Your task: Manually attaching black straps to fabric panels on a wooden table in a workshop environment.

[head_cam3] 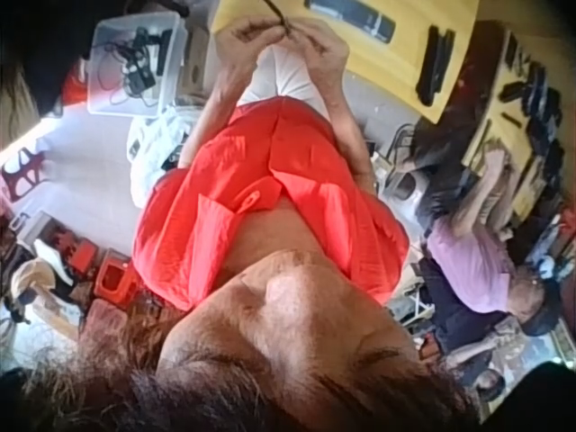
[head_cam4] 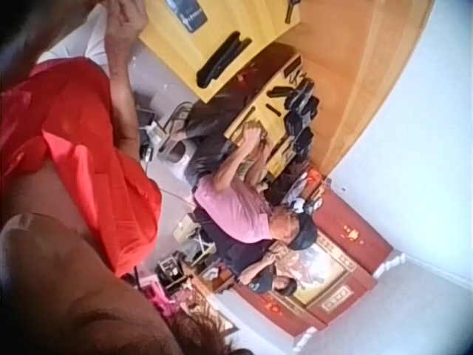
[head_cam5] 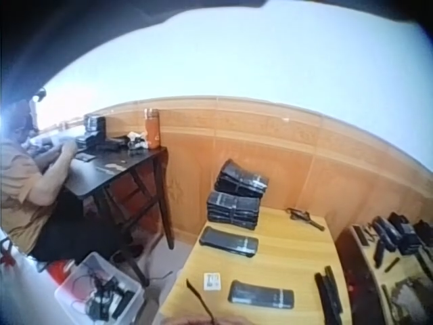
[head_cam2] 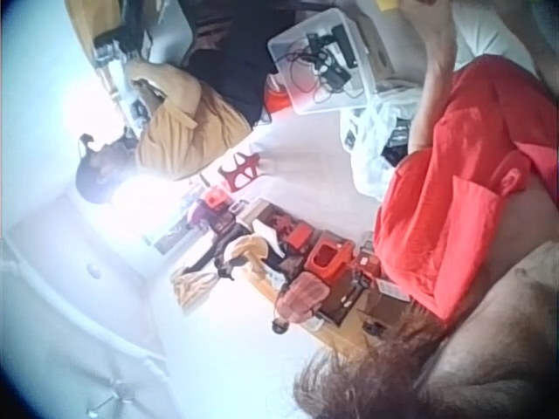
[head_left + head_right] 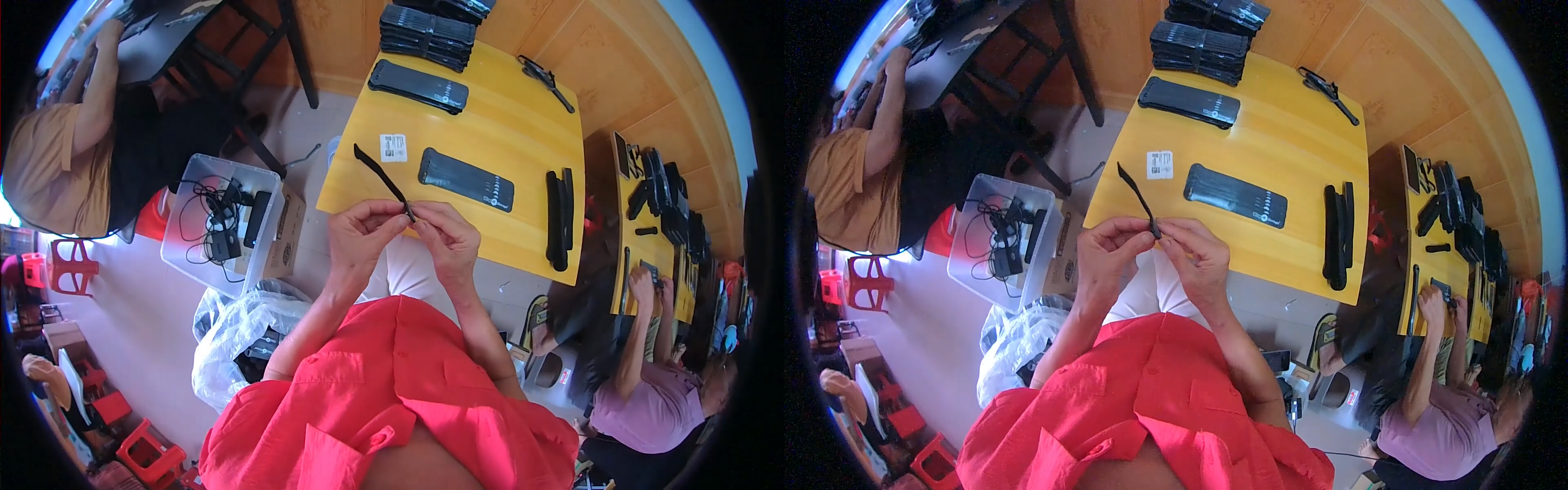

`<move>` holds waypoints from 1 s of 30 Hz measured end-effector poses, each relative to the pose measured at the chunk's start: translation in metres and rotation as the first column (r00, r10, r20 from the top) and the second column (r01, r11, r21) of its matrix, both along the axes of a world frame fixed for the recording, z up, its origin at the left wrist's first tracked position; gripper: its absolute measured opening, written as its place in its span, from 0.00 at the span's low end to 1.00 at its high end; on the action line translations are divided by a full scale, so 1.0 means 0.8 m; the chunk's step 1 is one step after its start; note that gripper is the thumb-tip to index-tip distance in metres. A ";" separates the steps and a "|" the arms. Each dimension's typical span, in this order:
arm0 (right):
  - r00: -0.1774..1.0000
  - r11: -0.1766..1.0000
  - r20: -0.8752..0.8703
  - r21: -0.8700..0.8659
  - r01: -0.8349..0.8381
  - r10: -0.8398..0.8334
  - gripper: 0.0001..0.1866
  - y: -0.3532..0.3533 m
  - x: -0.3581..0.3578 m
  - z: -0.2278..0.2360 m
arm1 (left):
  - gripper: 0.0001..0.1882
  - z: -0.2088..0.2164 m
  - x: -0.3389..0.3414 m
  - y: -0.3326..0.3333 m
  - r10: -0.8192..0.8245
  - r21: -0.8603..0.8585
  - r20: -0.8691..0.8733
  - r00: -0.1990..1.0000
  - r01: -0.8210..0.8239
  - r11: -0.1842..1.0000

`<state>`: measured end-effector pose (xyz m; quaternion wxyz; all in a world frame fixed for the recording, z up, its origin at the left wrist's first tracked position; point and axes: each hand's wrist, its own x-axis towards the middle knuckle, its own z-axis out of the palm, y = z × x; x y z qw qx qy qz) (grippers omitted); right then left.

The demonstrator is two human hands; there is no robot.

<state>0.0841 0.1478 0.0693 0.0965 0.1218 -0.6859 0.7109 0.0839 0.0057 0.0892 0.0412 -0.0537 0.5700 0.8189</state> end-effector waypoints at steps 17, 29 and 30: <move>0.993 0.990 -0.029 0.081 0.120 -0.118 0.10 0.005 0.003 -0.005 | 0.07 -0.026 -0.004 0.013 -0.028 -0.035 -0.100 0.995 0.025 0.999; 0.993 0.993 0.037 0.019 0.115 -0.115 0.10 0.004 0.014 -0.003 | 0.03 -0.040 0.001 0.025 0.033 -0.063 -0.201 0.979 -0.046 0.997; 0.995 0.994 0.050 0.067 0.088 -0.091 0.09 0.003 0.011 0.000 | 0.03 -0.040 0.002 0.022 0.046 -0.160 -0.223 0.974 -0.083 0.984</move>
